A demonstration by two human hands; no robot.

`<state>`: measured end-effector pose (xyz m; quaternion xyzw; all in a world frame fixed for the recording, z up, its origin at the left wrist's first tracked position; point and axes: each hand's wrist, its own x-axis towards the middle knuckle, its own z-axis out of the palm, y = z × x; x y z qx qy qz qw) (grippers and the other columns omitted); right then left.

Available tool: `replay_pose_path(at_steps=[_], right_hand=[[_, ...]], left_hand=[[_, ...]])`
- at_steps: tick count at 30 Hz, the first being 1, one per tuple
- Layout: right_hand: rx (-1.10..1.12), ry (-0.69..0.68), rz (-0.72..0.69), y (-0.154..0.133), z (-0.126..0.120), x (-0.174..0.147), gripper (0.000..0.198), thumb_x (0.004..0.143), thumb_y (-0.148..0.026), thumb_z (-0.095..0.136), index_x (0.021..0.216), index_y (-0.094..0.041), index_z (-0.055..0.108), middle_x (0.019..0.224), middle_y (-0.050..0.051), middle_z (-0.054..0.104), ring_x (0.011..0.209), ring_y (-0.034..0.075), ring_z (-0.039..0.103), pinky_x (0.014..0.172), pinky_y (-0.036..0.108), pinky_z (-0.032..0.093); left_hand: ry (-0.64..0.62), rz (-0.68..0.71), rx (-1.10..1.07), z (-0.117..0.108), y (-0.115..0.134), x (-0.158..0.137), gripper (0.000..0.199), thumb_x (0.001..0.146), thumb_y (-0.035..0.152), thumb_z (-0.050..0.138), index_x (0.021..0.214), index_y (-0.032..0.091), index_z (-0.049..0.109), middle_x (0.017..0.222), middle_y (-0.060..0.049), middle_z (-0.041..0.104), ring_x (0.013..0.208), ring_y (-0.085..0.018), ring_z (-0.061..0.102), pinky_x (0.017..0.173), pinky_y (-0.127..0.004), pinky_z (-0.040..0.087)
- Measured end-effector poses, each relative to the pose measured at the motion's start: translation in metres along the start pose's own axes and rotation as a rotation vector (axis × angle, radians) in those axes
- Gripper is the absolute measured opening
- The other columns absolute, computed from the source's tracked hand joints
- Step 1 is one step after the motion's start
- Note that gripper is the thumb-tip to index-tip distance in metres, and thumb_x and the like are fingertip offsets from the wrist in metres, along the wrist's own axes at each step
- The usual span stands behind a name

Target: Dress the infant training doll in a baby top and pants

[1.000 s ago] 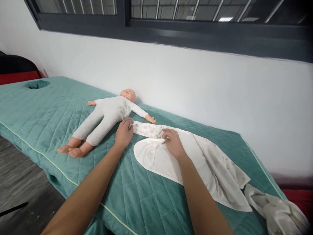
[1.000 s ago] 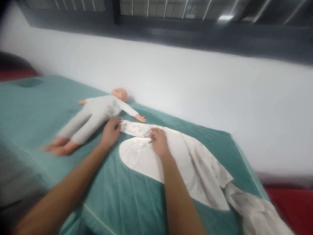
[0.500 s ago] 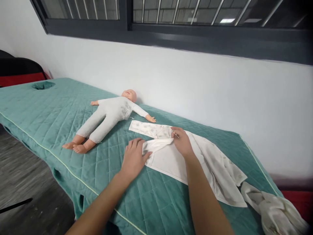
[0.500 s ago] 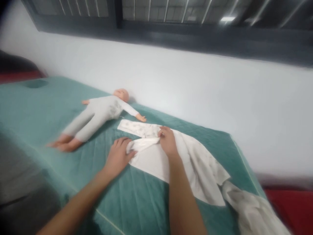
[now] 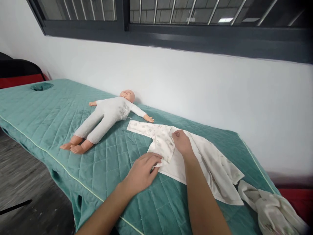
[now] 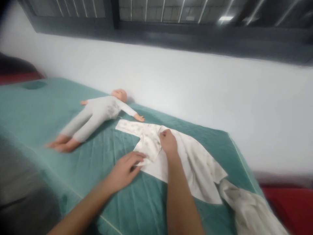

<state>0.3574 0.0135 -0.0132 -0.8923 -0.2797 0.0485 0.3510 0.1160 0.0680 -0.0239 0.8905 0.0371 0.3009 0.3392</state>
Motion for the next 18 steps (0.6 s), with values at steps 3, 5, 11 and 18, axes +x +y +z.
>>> replay_pose_path(at_steps=[3,5,11,18], right_hand=[[-0.111,-0.068,0.06,-0.005,-0.002,-0.004,0.03,0.076,-0.048,0.061,0.09,-0.021,0.059,0.092,0.008,0.068,0.089,0.027,0.062,0.081,0.039,0.043],[-0.211,-0.123,0.082,-0.008,-0.004,-0.005,0.032,0.074,-0.051,0.063,0.085,-0.022,0.058,0.09,0.006,0.066,0.086,0.026,0.061,0.076,0.036,0.042],[-0.217,-0.064,0.056,-0.008,-0.005,-0.002,0.018,0.08,-0.04,0.054,0.082,-0.023,0.054,0.083,0.002,0.064,0.079,0.02,0.058,0.067,0.029,0.037],[-0.204,0.056,0.076,-0.007,-0.006,-0.003,0.02,0.085,-0.039,0.049,0.096,-0.023,0.055,0.095,0.006,0.067,0.088,0.024,0.061,0.073,0.033,0.041]], left_hand=[[-0.086,-0.025,0.151,0.0,0.003,0.001,0.026,0.093,0.022,0.053,0.119,0.023,0.054,0.121,-0.004,0.065,0.113,-0.02,0.056,0.095,-0.037,0.044],[-0.107,-0.05,0.269,0.0,0.003,0.003,0.033,0.089,0.023,0.059,0.121,0.023,0.054,0.119,-0.005,0.064,0.109,-0.024,0.055,0.09,-0.041,0.044],[-0.171,0.01,0.472,0.003,0.009,0.007,0.008,0.09,0.022,0.057,0.096,0.021,0.062,0.098,-0.003,0.063,0.093,-0.022,0.053,0.076,-0.039,0.04],[-0.18,0.061,0.539,0.023,0.028,0.017,0.024,0.099,0.03,0.042,0.094,0.021,0.063,0.089,-0.004,0.06,0.086,-0.021,0.056,0.075,-0.038,0.043]])
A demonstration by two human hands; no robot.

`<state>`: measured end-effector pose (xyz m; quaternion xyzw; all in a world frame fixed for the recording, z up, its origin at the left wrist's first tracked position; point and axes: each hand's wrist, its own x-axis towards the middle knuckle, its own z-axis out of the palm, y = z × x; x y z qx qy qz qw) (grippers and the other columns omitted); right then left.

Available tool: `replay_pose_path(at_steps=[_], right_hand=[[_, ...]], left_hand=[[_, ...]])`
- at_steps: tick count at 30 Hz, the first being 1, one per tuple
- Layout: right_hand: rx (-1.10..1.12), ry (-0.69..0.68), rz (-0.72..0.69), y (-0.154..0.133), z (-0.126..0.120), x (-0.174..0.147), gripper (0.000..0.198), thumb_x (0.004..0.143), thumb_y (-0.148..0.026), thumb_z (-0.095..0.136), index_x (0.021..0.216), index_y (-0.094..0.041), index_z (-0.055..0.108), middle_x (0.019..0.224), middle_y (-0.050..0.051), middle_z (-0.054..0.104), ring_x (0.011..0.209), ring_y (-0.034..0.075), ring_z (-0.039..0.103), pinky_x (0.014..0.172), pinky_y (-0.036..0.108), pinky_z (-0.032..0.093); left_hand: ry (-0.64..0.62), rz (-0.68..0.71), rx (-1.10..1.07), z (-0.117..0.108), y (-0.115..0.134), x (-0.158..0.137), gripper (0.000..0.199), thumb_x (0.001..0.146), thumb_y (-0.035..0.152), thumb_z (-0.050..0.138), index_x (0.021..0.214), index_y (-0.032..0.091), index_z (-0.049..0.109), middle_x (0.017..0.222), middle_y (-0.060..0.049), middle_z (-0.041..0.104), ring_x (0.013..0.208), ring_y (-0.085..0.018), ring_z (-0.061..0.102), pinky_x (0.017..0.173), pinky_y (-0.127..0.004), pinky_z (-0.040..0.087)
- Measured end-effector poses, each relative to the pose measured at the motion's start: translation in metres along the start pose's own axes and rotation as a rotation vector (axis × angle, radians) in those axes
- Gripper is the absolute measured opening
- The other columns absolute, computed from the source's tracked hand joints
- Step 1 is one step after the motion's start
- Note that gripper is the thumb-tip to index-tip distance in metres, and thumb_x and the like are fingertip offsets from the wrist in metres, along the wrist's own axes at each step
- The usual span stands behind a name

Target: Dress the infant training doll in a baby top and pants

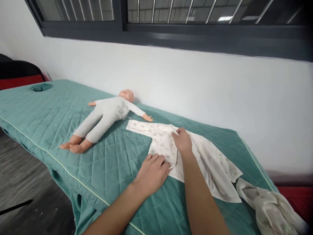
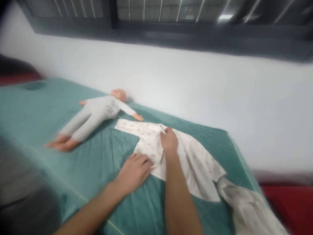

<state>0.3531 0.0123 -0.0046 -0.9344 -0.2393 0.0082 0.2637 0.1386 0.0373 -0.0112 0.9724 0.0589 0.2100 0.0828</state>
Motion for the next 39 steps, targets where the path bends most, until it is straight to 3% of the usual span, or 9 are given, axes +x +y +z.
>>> replay_pose_path(at_steps=[5,9,12,15,18,22,27,33,39], right_hand=[[0.025,-0.005,0.018,0.004,0.003,0.001,0.021,0.082,-0.035,0.054,0.099,-0.023,0.059,0.102,0.01,0.068,0.095,0.029,0.062,0.081,0.04,0.043],[0.163,-0.001,0.035,0.004,0.005,0.004,0.023,0.079,-0.033,0.059,0.099,-0.021,0.062,0.1,0.012,0.069,0.1,0.031,0.063,0.087,0.043,0.043],[0.324,-0.05,-0.01,0.001,0.005,0.005,0.035,0.086,-0.044,0.052,0.111,-0.021,0.06,0.099,0.01,0.071,0.094,0.025,0.067,0.081,0.035,0.048],[0.657,-0.134,-0.103,-0.001,0.01,0.006,0.048,0.091,-0.054,0.039,0.124,-0.021,0.051,0.109,0.009,0.072,0.093,0.019,0.07,0.075,0.029,0.051],[0.687,-0.163,-0.187,0.001,0.02,0.008,0.041,0.088,-0.047,0.045,0.114,-0.017,0.056,0.106,0.011,0.073,0.09,0.02,0.07,0.078,0.032,0.052],[0.563,-0.148,-0.295,0.002,0.03,0.007,0.024,0.084,-0.035,0.051,0.095,-0.019,0.065,0.1,0.007,0.073,0.093,0.02,0.067,0.09,0.036,0.048],[0.445,-0.128,-0.474,-0.007,0.031,-0.004,0.024,0.083,-0.021,0.05,0.098,-0.021,0.068,0.113,0.006,0.067,0.11,0.02,0.058,0.106,0.037,0.039],[0.148,-0.035,-0.589,-0.011,0.026,-0.013,0.047,0.086,-0.013,0.044,0.13,-0.021,0.058,0.137,0.01,0.052,0.126,0.025,0.046,0.111,0.04,0.035],[-0.144,-0.197,-0.567,-0.01,0.032,-0.013,0.051,0.098,-0.034,0.035,0.148,-0.02,0.04,0.158,0.009,0.035,0.144,0.026,0.03,0.117,0.05,0.022]], left_hand=[[-0.042,0.0,-0.069,0.005,0.001,0.002,0.025,0.099,0.031,0.042,0.098,0.022,0.064,0.093,-0.005,0.063,0.087,-0.022,0.059,0.074,-0.036,0.047],[0.063,-0.17,-0.385,0.005,-0.007,0.001,0.028,0.099,0.034,0.042,0.087,0.021,0.063,0.084,-0.002,0.062,0.077,-0.016,0.059,0.069,-0.029,0.047],[0.343,-0.533,-0.666,0.003,-0.021,-0.002,0.034,0.099,0.041,0.041,0.078,0.02,0.058,0.075,0.0,0.057,0.071,-0.015,0.056,0.066,-0.027,0.047],[0.718,-0.915,-0.713,0.001,-0.035,-0.008,0.027,0.097,0.041,0.045,0.111,0.021,0.056,0.11,-0.006,0.058,0.1,-0.019,0.058,0.086,-0.033,0.05],[0.861,-0.945,-0.573,0.003,-0.04,-0.012,0.042,0.094,0.034,0.052,0.133,0.021,0.043,0.139,-0.012,0.038,0.13,-0.024,0.042,0.11,-0.042,0.037],[0.783,-0.673,-0.405,0.009,-0.035,-0.011,0.032,0.093,0.024,0.048,0.125,0.02,0.05,0.131,-0.012,0.044,0.128,-0.025,0.044,0.112,-0.046,0.037],[0.5,-0.425,-0.311,0.017,-0.031,-0.006,0.032,0.091,0.013,0.044,0.12,0.02,0.055,0.127,-0.011,0.058,0.125,-0.023,0.052,0.108,-0.046,0.044],[0.284,-0.424,-0.131,0.029,-0.031,-0.002,0.041,0.091,0.016,0.045,0.132,0.014,0.051,0.141,-0.015,0.055,0.138,-0.027,0.044,0.114,-0.05,0.037],[0.172,-0.492,-0.028,0.033,-0.031,0.0,0.042,0.095,0.019,0.039,0.134,0.008,0.051,0.143,-0.019,0.053,0.139,-0.027,0.043,0.115,-0.053,0.031]])
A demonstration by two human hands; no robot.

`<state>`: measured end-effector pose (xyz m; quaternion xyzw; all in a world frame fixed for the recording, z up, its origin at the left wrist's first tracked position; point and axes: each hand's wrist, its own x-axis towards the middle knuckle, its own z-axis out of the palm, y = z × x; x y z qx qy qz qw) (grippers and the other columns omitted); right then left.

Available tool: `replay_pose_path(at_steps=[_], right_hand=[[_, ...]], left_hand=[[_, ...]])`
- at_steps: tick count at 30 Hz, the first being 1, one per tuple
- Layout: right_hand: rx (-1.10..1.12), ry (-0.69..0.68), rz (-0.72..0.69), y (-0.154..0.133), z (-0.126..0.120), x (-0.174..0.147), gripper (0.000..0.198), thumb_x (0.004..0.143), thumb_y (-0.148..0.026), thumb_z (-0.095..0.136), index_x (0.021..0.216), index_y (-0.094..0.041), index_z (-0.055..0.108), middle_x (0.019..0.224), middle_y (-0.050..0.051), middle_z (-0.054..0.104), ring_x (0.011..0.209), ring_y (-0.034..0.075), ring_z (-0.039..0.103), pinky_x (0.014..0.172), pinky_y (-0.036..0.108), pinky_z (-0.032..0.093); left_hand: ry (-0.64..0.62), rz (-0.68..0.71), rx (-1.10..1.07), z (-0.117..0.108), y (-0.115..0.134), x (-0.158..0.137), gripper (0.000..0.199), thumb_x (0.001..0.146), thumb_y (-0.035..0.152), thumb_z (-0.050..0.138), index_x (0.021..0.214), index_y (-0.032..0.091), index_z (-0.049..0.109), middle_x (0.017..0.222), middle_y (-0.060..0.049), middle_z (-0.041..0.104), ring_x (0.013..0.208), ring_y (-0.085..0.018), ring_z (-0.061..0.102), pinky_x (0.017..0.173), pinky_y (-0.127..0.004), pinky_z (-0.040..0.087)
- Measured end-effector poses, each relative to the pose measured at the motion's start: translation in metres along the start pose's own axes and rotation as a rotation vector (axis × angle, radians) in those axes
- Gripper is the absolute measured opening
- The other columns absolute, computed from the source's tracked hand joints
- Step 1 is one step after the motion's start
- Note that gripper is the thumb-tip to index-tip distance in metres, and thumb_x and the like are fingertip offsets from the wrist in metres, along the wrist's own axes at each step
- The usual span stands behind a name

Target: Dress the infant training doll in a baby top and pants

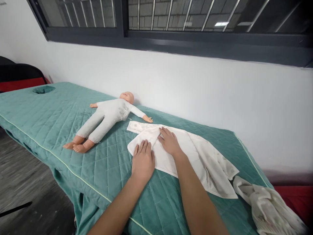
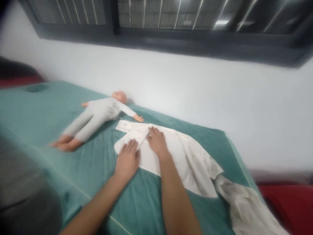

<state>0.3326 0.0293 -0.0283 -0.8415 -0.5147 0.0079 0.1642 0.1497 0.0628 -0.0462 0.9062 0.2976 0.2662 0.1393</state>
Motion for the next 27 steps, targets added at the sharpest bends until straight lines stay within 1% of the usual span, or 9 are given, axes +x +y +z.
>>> replay_pose_path(at_steps=[3,5,8,11,13,15,19,23,27], right_hand=[[-0.045,-0.04,0.05,0.002,0.002,0.001,0.055,0.099,-0.042,0.034,0.151,-0.024,0.033,0.16,0.006,0.029,0.148,0.028,0.023,0.117,0.054,0.018],[-0.041,-0.029,0.058,0.004,0.002,0.002,0.057,0.099,-0.044,0.036,0.152,-0.024,0.032,0.16,0.007,0.03,0.148,0.028,0.023,0.117,0.053,0.019],[-0.005,0.081,0.073,0.005,-0.002,0.001,0.052,0.096,-0.037,0.041,0.146,-0.02,0.041,0.153,0.01,0.042,0.14,0.028,0.036,0.114,0.046,0.027],[0.012,0.171,0.115,0.004,-0.006,0.001,0.039,0.095,-0.028,0.041,0.13,-0.017,0.056,0.134,0.013,0.057,0.122,0.026,0.051,0.105,0.039,0.038],[0.011,0.167,0.109,0.002,-0.006,0.0,0.034,0.095,-0.026,0.04,0.12,-0.019,0.062,0.127,0.012,0.061,0.115,0.026,0.054,0.101,0.038,0.04],[0.011,0.148,0.073,0.001,-0.005,0.0,0.031,0.095,-0.026,0.042,0.117,-0.022,0.063,0.129,0.009,0.061,0.116,0.026,0.053,0.102,0.039,0.039],[0.009,0.116,0.036,0.0,-0.002,0.0,0.038,0.096,-0.029,0.042,0.132,-0.027,0.054,0.144,0.005,0.052,0.129,0.026,0.046,0.109,0.042,0.031],[-0.008,0.073,0.101,-0.002,-0.002,0.004,0.051,0.098,-0.039,0.039,0.146,-0.024,0.039,0.152,0.008,0.043,0.137,0.028,0.038,0.112,0.045,0.027],[-0.045,0.058,0.149,-0.004,-0.002,0.006,0.057,0.097,-0.044,0.038,0.15,-0.023,0.033,0.154,0.009,0.041,0.139,0.03,0.035,0.112,0.048,0.024]], left_hand=[[-0.013,0.01,0.015,0.0,-0.001,0.0,0.042,0.096,0.016,0.036,0.133,0.009,0.052,0.143,-0.019,0.053,0.14,-0.026,0.042,0.115,-0.052,0.031],[-0.021,0.023,0.023,-0.001,-0.003,-0.001,0.042,0.094,0.012,0.035,0.132,0.01,0.053,0.144,-0.018,0.052,0.14,-0.025,0.042,0.115,-0.051,0.031],[-0.03,0.024,0.027,-0.003,-0.004,-0.002,0.047,0.09,0.006,0.035,0.132,0.012,0.054,0.144,-0.016,0.052,0.141,-0.025,0.041,0.115,-0.05,0.031],[-0.012,-0.001,0.004,-0.004,-0.005,-0.003,0.051,0.087,0.0,0.032,0.132,0.013,0.054,0.142,-0.015,0.055,0.139,-0.023,0.044,0.115,-0.048,0.032],[0.007,-0.013,-0.013,-0.004,-0.005,-0.003,0.053,0.086,-0.002,0.03,0.13,0.014,0.055,0.14,-0.014,0.057,0.137,-0.023,0.046,0.114,-0.047,0.034],[0.024,-0.02,-0.027,-0.003,-0.006,-0.003,0.052,0.087,-0.002,0.03,0.129,0.015,0.055,0.138,-0.014,0.059,0.136,-0.023,0.048,0.114,-0.047,0.035],[0.044,-0.056,-0.053,0.0,-0.009,-0.003,0.049,0.09,0.0,0.031,0.13,0.015,0.053,0.136,-0.014,0.06,0.132,-0.024,0.052,0.113,-0.045,0.037],[0.075,-0.062,-0.071,0.002,-0.01,-0.004,0.046,0.09,0.001,0.032,0.13,0.015,0.052,0.135,-0.015,0.06,0.13,-0.024,0.053,0.111,-0.046,0.039],[0.11,-0.056,-0.098,0.002,-0.011,-0.005,0.045,0.091,0.002,0.033,0.128,0.017,0.053,0.133,-0.013,0.062,0.128,-0.024,0.055,0.111,-0.046,0.04]])
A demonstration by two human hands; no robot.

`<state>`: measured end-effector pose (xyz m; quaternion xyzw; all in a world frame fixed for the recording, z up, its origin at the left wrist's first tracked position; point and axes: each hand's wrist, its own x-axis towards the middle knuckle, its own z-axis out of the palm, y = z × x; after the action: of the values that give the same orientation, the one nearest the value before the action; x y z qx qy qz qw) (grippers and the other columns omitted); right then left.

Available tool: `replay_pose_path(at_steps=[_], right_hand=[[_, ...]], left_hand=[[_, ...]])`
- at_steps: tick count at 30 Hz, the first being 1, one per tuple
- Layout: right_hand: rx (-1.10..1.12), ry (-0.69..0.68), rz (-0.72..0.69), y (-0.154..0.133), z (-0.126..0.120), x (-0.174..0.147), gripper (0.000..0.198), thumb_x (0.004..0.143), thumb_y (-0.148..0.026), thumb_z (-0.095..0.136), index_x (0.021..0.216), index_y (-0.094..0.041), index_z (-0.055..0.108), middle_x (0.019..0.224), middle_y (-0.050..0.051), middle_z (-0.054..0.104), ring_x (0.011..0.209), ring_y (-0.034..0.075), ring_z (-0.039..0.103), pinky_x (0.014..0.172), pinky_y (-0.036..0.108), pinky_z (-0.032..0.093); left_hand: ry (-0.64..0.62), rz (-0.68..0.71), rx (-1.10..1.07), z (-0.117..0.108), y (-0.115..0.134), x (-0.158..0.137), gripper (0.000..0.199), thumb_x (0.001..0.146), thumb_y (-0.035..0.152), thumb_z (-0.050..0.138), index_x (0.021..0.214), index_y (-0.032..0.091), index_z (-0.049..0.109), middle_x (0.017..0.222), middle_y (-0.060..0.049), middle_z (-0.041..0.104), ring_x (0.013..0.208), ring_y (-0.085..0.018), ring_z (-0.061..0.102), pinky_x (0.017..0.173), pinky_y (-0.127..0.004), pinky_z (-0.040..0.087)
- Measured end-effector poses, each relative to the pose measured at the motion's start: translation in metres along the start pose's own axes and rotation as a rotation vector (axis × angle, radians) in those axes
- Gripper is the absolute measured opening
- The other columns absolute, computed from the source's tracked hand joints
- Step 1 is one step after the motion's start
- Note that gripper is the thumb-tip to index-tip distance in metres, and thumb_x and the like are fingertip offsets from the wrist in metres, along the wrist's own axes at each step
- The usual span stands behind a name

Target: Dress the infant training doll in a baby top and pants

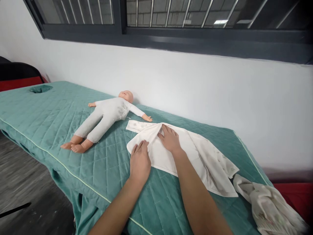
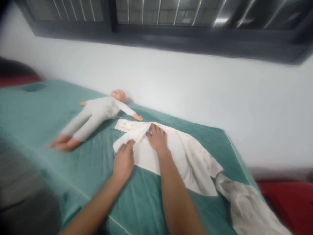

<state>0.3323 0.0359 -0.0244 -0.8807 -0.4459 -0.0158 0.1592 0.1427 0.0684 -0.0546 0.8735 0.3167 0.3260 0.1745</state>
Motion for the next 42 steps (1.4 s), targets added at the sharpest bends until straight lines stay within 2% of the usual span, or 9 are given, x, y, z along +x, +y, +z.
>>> replay_pose_path(at_steps=[8,14,17,21,25,29,31,38,42], right_hand=[[-0.103,-0.041,0.011,-0.003,0.003,0.0,0.055,0.099,-0.044,0.03,0.148,-0.019,0.037,0.157,0.011,0.035,0.141,0.029,0.032,0.113,0.048,0.024],[-0.036,-0.094,-0.126,0.012,-0.017,-0.022,0.054,0.098,-0.047,0.037,0.144,-0.02,0.044,0.157,0.008,0.036,0.142,0.025,0.032,0.116,0.041,0.025],[0.078,-0.001,-0.056,0.048,-0.052,-0.041,0.05,0.097,-0.046,0.037,0.139,-0.02,0.05,0.15,0.007,0.046,0.138,0.023,0.04,0.114,0.036,0.03],[-0.037,0.094,0.334,0.12,-0.103,-0.067,0.045,0.094,-0.043,0.041,0.131,-0.022,0.055,0.14,0.011,0.055,0.124,0.03,0.054,0.101,0.045,0.043],[-0.175,-0.103,0.617,0.184,-0.116,-0.09,0.05,0.087,-0.055,0.047,0.109,-0.014,0.064,0.117,0.02,0.064,0.108,0.038,0.06,0.082,0.047,0.048],[-0.084,-0.241,0.569,0.213,-0.109,-0.096,0.034,0.082,-0.052,0.056,0.086,-0.02,0.066,0.093,0.009,0.07,0.089,0.027,0.065,0.073,0.036,0.047],[-0.083,-0.18,0.587,0.214,-0.11,-0.095,0.029,0.082,-0.048,0.056,0.087,-0.021,0.065,0.093,0.007,0.07,0.089,0.026,0.065,0.073,0.035,0.046],[-0.159,0.316,0.682,0.193,-0.111,-0.098,0.032,0.083,-0.029,0.052,0.111,-0.018,0.064,0.122,0.018,0.06,0.115,0.036,0.054,0.088,0.048,0.047],[0.018,0.356,0.434,0.176,-0.097,-0.094,0.034,0.084,-0.027,0.051,0.115,-0.016,0.061,0.124,0.018,0.059,0.122,0.032,0.051,0.102,0.049,0.043]], left_hand=[[0.005,0.018,0.026,-0.006,0.006,0.002,0.038,0.094,0.01,0.037,0.128,0.014,0.053,0.136,-0.013,0.06,0.128,-0.026,0.055,0.109,-0.047,0.041],[-0.034,0.054,0.061,-0.008,0.007,0.001,0.045,0.087,0.004,0.04,0.129,0.015,0.054,0.14,-0.012,0.057,0.131,-0.026,0.052,0.111,-0.047,0.04],[-0.019,0.063,0.05,-0.006,0.005,0.001,0.043,0.087,0.006,0.042,0.126,0.015,0.056,0.139,-0.013,0.058,0.13,-0.026,0.052,0.11,-0.047,0.041],[-0.008,0.062,0.042,-0.004,0.003,0.001,0.038,0.089,0.013,0.044,0.124,0.015,0.058,0.139,-0.012,0.058,0.13,-0.027,0.051,0.11,-0.047,0.041],[-0.012,0.058,0.032,-0.004,0.002,0.0,0.037,0.089,0.016,0.044,0.123,0.016,0.059,0.138,-0.011,0.058,0.13,-0.027,0.051,0.111,-0.049,0.041],[-0.001,0.062,0.001,-0.005,0.0,0.0,0.035,0.088,0.018,0.045,0.12,0.017,0.06,0.136,-0.011,0.059,0.129,-0.027,0.052,0.11,-0.049,0.042],[0.005,0.063,-0.016,-0.005,-0.001,-0.001,0.035,0.088,0.019,0.045,0.119,0.017,0.06,0.135,-0.012,0.06,0.127,-0.027,0.053,0.109,-0.049,0.042],[0.006,0.057,-0.03,-0.007,0.0,0.0,0.032,0.088,0.02,0.046,0.116,0.017,0.061,0.13,-0.011,0.063,0.123,-0.027,0.056,0.108,-0.049,0.044],[0.009,0.074,-0.027,-0.006,0.001,0.0,0.03,0.088,0.018,0.047,0.115,0.018,0.061,0.129,-0.01,0.064,0.122,-0.028,0.056,0.107,-0.051,0.044]])
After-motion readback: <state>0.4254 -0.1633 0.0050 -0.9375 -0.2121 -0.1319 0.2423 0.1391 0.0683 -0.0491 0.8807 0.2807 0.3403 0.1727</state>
